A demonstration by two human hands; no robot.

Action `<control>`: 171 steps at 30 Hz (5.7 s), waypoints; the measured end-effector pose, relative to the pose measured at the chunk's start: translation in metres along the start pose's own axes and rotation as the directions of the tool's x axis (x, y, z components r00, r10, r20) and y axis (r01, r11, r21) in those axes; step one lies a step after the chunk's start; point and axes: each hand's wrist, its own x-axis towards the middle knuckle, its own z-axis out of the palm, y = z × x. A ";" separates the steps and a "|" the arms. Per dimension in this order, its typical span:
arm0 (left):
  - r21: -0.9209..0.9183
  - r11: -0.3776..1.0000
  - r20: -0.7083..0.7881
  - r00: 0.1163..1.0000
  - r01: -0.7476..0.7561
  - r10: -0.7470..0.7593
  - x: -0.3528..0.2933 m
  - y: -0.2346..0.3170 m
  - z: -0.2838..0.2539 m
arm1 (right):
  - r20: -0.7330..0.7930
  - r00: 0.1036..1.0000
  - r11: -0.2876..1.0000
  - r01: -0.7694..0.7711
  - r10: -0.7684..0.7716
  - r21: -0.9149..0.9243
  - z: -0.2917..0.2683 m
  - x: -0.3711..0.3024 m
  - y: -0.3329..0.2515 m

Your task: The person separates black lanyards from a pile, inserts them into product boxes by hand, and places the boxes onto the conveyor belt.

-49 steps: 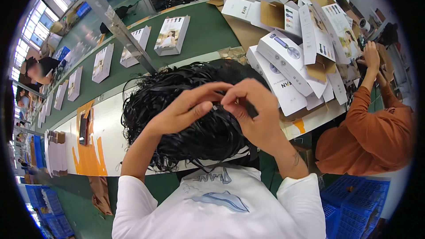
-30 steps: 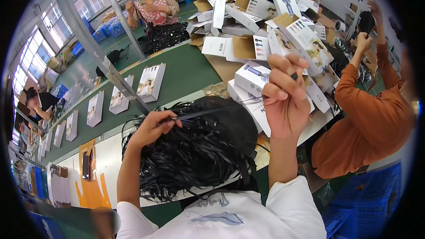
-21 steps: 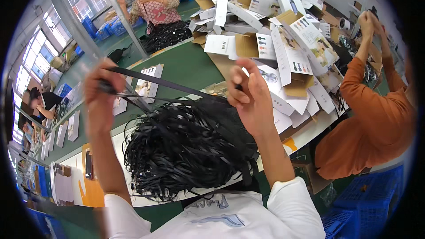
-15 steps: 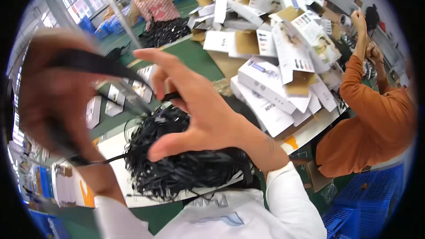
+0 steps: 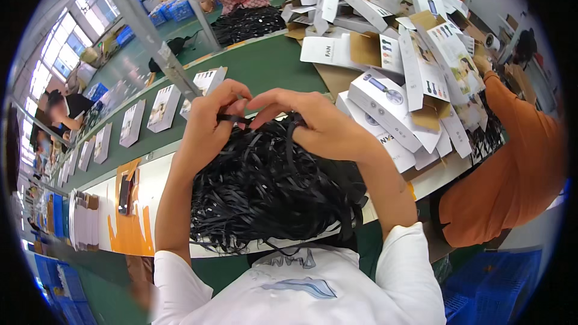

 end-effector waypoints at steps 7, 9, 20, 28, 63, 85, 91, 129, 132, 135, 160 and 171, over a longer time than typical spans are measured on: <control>0.252 0.966 -0.120 0.992 0.055 -0.026 -0.006 0.014 -0.012 | 0.012 1.000 0.785 0.028 -0.027 -0.618 -0.004 0.003 -0.030; 0.395 0.918 -0.113 0.993 0.021 0.026 -0.005 0.019 -0.007 | 0.119 0.992 0.808 0.103 -0.041 -0.580 0.003 0.007 -0.021; -0.815 0.572 0.268 0.935 0.092 0.231 0.001 0.016 0.038 | -0.432 0.816 0.914 0.403 -0.384 -0.052 -0.010 0.026 -0.043; -0.506 0.858 0.107 0.981 -0.084 0.159 0.017 0.044 -0.026 | -0.523 0.796 0.563 0.593 -0.305 0.575 -0.072 -0.023 -0.061; -0.509 0.794 0.146 0.942 0.332 -0.301 -0.035 -0.022 0.080 | -0.409 0.876 0.952 -0.301 0.257 -0.046 0.038 -0.071 0.040; -0.662 0.691 0.144 0.954 0.290 -0.262 -0.048 -0.038 0.075 | -0.512 0.792 0.943 -0.274 0.333 0.189 0.072 -0.059 0.055; -0.679 0.655 0.186 0.941 0.332 -0.284 -0.052 -0.045 0.082 | -0.583 0.730 0.919 -0.159 0.356 0.362 0.082 -0.056 0.064; -0.410 0.897 -0.071 0.975 0.165 -0.211 -0.066 -0.039 0.066 | -0.602 0.795 0.996 -0.089 0.068 -0.005 0.095 -0.040 0.040; -0.438 0.891 -0.076 0.983 0.118 -0.168 -0.057 -0.038 0.074 | -0.662 0.749 0.988 -0.123 0.030 -0.094 0.087 -0.045 0.038; -0.465 0.866 0.057 0.982 0.185 -0.179 -0.060 -0.031 0.077 | -0.725 0.685 0.992 0.019 0.080 0.128 0.087 -0.044 0.045; -0.845 0.534 0.092 0.982 -0.011 0.166 -0.021 0.014 0.015 | -0.722 0.605 0.793 0.595 -0.336 0.129 -0.153 -0.140 -0.054; -0.633 0.727 0.002 0.938 -0.266 0.345 0.053 0.103 0.023 | 0.041 0.979 0.960 0.187 -0.200 0.209 0.026 -0.017 -0.015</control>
